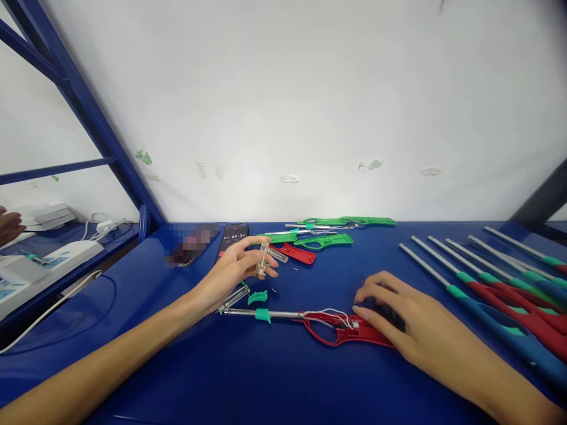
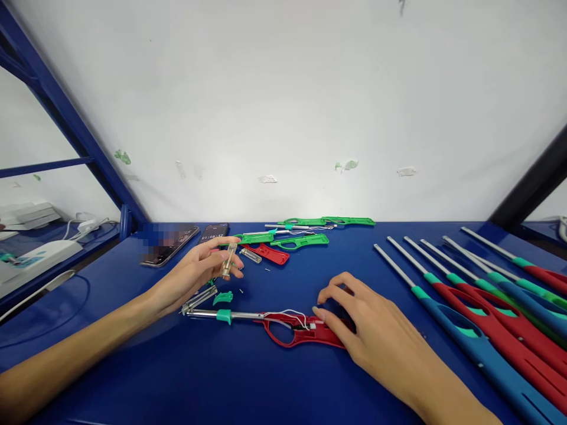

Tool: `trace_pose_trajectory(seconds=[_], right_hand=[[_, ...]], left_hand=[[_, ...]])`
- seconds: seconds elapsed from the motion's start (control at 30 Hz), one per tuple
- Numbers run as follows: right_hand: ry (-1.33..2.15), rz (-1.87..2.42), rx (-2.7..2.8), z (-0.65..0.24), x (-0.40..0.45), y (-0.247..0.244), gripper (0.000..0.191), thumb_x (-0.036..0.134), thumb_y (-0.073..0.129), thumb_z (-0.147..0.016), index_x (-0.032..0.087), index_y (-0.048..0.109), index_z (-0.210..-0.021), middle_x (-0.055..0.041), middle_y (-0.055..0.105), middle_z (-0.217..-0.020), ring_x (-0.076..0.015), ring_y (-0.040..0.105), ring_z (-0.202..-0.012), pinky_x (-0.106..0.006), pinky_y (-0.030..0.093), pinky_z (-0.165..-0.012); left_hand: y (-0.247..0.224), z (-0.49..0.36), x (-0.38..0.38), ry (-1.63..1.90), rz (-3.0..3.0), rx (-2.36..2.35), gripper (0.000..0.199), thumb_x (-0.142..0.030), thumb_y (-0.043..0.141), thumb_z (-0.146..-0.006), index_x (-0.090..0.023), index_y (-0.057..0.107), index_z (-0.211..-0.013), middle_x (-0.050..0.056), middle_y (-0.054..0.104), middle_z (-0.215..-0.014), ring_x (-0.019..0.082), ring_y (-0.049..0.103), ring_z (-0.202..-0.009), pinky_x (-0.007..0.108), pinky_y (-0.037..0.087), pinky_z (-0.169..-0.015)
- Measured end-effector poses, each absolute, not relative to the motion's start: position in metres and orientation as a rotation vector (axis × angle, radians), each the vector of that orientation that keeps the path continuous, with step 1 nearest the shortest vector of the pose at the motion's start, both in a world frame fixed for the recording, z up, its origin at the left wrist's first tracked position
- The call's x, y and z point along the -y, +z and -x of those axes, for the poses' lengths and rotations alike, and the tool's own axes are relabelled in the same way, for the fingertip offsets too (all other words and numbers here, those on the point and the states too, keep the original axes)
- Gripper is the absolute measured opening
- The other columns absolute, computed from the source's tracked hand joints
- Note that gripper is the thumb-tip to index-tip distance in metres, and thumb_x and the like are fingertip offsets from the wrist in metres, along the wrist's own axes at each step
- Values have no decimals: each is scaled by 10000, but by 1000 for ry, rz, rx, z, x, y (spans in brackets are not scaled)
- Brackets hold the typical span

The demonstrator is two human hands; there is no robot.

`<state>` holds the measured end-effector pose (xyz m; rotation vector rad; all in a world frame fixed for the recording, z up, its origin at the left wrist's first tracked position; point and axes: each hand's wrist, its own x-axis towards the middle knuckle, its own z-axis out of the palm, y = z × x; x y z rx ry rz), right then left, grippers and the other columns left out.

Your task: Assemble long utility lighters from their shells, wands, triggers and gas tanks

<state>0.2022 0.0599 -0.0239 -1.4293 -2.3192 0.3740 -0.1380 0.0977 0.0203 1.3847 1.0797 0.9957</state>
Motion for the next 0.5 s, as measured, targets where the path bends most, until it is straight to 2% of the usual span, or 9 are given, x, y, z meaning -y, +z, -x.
trace_pose_trajectory(seconds=[0.1, 0.2, 0.27, 0.37, 0.5], right_hand=[[372, 1422, 2326, -203, -60, -25, 334, 523, 416, -1096, 324, 683, -1119, -48, 653, -1271, -224, 733, -965, -455, 596, -1006], [351, 1424, 2331, -203, -61, -26, 332, 520, 409, -1101, 328, 679, -1126, -48, 651, -1274, -223, 734, -966, -455, 603, -991], [323, 1415, 2330, -203, -61, -26, 322, 507, 413, -1103, 326, 678, -1129, -50, 656, -1271, -222, 736, -965, -452, 603, -994], [307, 1405, 2328, -204, -61, -27, 316, 507, 418, -1104, 327, 676, -1137, -47, 659, -1266, -219, 739, -969, -447, 604, -995], [322, 1396, 2331, -205, -62, -29, 315, 515, 419, -1104, 329, 672, -1136, -43, 657, -1259, -215, 737, -971, -448, 605, -993]], left_hand=[[20, 136, -97, 1015, -1370, -1042, 582, -391, 681, -1006, -222, 415, -1496, 75, 742, -1051, 187, 715, -792, 309, 474, -686], [21, 136, -97, 1021, -1367, -1006, 441, -431, 677, -1005, -197, 554, -1357, 66, 705, -1040, 152, 658, -753, 278, 421, -613], [21, 136, -97, 1006, -1368, -993, 421, -428, 721, -976, -173, 615, -1295, 73, 692, -1050, 152, 648, -773, 276, 419, -608], [22, 136, -96, 989, -1370, -984, 510, -344, 821, -899, -182, 625, -1340, 77, 688, -1102, 151, 649, -808, 275, 428, -625], [22, 136, -95, 975, -1353, -989, 600, -295, 871, -841, -184, 628, -1378, 70, 681, -1113, 113, 617, -741, 268, 424, -614]])
